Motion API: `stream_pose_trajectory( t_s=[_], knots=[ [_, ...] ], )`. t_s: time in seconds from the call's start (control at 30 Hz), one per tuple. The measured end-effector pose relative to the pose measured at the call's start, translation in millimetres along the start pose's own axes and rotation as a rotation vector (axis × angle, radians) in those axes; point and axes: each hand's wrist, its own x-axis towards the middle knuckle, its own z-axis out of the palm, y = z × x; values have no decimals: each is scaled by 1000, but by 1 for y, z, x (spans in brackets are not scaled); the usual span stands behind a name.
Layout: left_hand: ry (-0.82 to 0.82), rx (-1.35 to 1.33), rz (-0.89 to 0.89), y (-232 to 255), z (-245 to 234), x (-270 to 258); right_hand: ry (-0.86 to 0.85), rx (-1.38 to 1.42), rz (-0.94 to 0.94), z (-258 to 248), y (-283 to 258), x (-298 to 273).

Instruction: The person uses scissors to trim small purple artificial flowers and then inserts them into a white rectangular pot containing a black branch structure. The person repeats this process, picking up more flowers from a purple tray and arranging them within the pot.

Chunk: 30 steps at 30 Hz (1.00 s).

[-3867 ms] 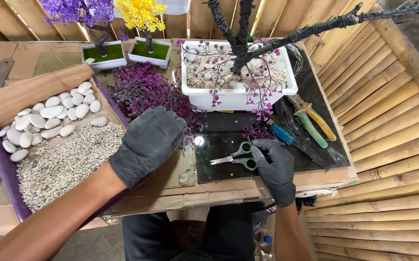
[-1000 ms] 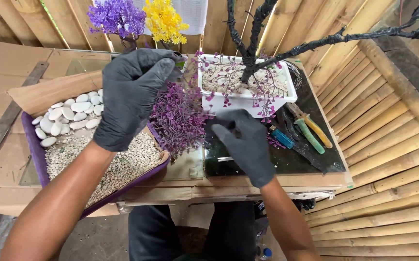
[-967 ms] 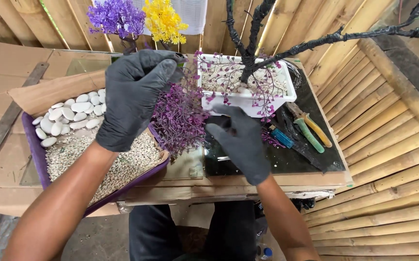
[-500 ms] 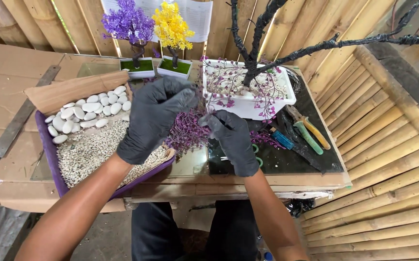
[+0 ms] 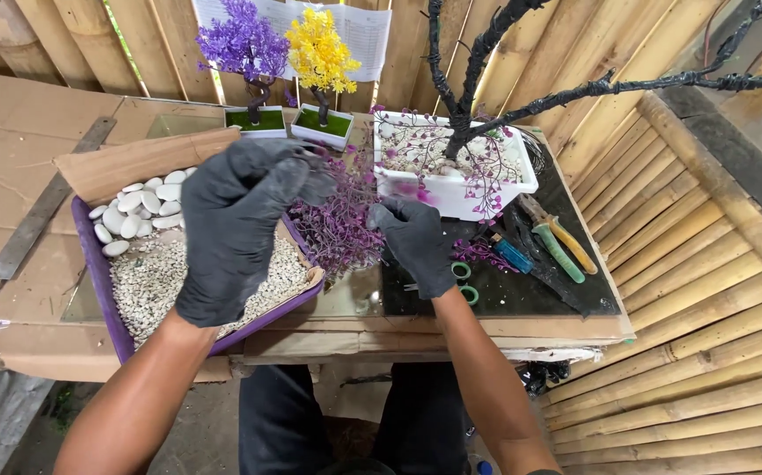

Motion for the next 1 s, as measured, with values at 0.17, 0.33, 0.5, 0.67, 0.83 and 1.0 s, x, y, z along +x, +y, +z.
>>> stream_pose_trajectory(
  t_s=[0.17,0.33,0.5,0.67,0.83,1.0],
  knots=[
    [11,32,52,-8,-5,1,-220,-28,-5,-24,-65,-26],
    [-78,102,42,-12,-6,-3,-320,-403,-414,-28,-55,-20],
    [78,-12,-31,-29,6,-10,-344,-585,-229,-46,-42,-21],
    [108,-35,-43,-46,15,-13,-299,-496,-285,-56,-35,-32],
    [127,-49,-9,-41,8,-11,-355,-500,-400,-46,-12,-33],
    [130,169,29,-48,7,-13,-287,-610,-451,-8,58,-18]
  ],
)
